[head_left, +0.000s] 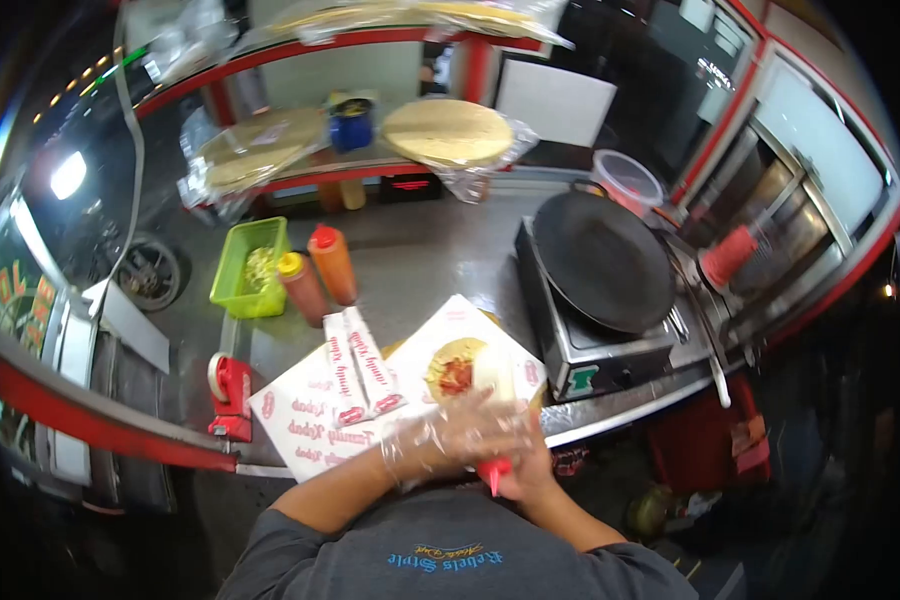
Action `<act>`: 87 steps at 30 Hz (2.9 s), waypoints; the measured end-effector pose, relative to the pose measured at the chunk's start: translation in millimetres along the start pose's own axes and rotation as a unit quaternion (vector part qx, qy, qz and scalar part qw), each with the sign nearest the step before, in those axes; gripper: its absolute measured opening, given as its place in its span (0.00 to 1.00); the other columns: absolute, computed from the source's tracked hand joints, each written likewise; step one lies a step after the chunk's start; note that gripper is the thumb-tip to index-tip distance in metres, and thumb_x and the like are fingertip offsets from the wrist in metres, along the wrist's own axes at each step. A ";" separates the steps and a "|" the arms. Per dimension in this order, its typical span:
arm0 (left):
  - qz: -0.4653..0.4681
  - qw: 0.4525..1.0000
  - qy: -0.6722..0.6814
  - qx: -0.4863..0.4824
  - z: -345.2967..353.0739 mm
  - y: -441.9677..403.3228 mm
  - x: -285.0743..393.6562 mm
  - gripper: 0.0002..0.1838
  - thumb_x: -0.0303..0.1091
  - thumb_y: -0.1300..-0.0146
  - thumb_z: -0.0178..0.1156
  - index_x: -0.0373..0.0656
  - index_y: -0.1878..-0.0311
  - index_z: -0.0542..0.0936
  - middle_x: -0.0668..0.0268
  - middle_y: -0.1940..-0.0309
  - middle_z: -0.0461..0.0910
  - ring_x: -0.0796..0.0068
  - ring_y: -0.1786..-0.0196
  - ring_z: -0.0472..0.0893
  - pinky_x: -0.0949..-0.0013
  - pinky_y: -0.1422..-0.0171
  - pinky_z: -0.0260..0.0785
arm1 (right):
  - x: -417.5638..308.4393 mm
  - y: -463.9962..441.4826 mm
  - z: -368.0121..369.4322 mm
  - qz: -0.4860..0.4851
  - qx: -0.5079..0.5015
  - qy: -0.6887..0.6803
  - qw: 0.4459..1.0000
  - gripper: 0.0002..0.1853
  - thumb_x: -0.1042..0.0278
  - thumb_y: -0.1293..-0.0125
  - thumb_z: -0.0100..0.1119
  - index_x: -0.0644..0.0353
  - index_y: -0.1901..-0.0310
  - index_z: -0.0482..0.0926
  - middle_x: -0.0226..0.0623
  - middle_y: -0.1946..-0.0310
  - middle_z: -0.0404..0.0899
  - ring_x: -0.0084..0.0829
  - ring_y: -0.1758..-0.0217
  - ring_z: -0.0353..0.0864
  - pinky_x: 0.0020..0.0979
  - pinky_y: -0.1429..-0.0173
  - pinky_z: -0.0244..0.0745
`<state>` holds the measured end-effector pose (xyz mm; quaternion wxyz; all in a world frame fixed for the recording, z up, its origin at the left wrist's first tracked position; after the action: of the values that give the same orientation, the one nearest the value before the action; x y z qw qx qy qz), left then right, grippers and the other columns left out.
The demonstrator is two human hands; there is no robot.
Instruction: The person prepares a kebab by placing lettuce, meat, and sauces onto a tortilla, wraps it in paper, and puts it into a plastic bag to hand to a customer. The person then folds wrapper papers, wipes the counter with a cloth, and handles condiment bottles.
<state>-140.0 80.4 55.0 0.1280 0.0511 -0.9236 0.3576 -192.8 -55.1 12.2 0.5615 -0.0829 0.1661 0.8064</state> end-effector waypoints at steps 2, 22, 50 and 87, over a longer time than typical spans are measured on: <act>0.007 0.997 0.022 -0.076 22.0 -17.2 44.0 0.35 0.45 0.34 0.71 0.66 0.24 0.72 0.62 0.20 0.66 0.57 0.16 0.61 0.32 0.16 0.48 | -34.3 42.1 -21.6 -0.027 0.097 0.123 0.987 0.31 0.54 0.20 0.54 0.57 0.23 0.61 0.46 0.31 0.73 0.40 0.32 0.78 0.43 0.35 0.81; -0.238 0.893 0.302 -0.234 160.2 -113.9 45.9 0.24 0.38 0.30 0.69 0.43 0.33 0.80 0.56 0.36 0.83 0.55 0.34 0.82 0.58 0.29 0.75 | -293.2 194.0 -224.9 -0.457 0.450 0.650 0.407 0.38 0.59 0.38 0.79 0.64 0.32 0.69 0.54 0.44 0.82 0.50 0.44 0.85 0.45 0.40 0.79; -0.283 0.902 0.312 -0.094 100.0 -37.2 36.0 0.15 0.32 0.27 0.65 0.41 0.40 0.83 0.58 0.41 0.85 0.59 0.38 0.85 0.59 0.33 0.77 | -352.7 220.1 -237.5 -0.545 0.486 0.611 0.305 0.42 0.51 0.36 0.78 0.69 0.33 0.65 0.56 0.45 0.80 0.50 0.43 0.82 0.45 0.38 0.75; -0.450 0.877 0.095 0.140 21.6 168.8 90.6 0.14 0.34 0.30 0.67 0.45 0.43 0.85 0.61 0.46 0.87 0.58 0.42 0.85 0.57 0.38 0.78 | -90.2 -141.6 22.9 -0.259 0.004 0.552 0.793 0.17 0.77 0.40 0.78 0.66 0.52 0.81 0.35 0.55 0.84 0.30 0.52 0.85 0.34 0.44 0.81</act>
<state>-262.9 190.4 -44.9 0.3541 0.4446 -0.7244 0.3901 -27.4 -81.5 37.6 0.5624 -0.5516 0.4231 0.4478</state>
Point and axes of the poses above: each hand's wrist, its own y-axis away from the middle knuckle, its own z-axis out of the palm, x = y × z, the point moved 4 cm from there along -y, towards the middle knuckle
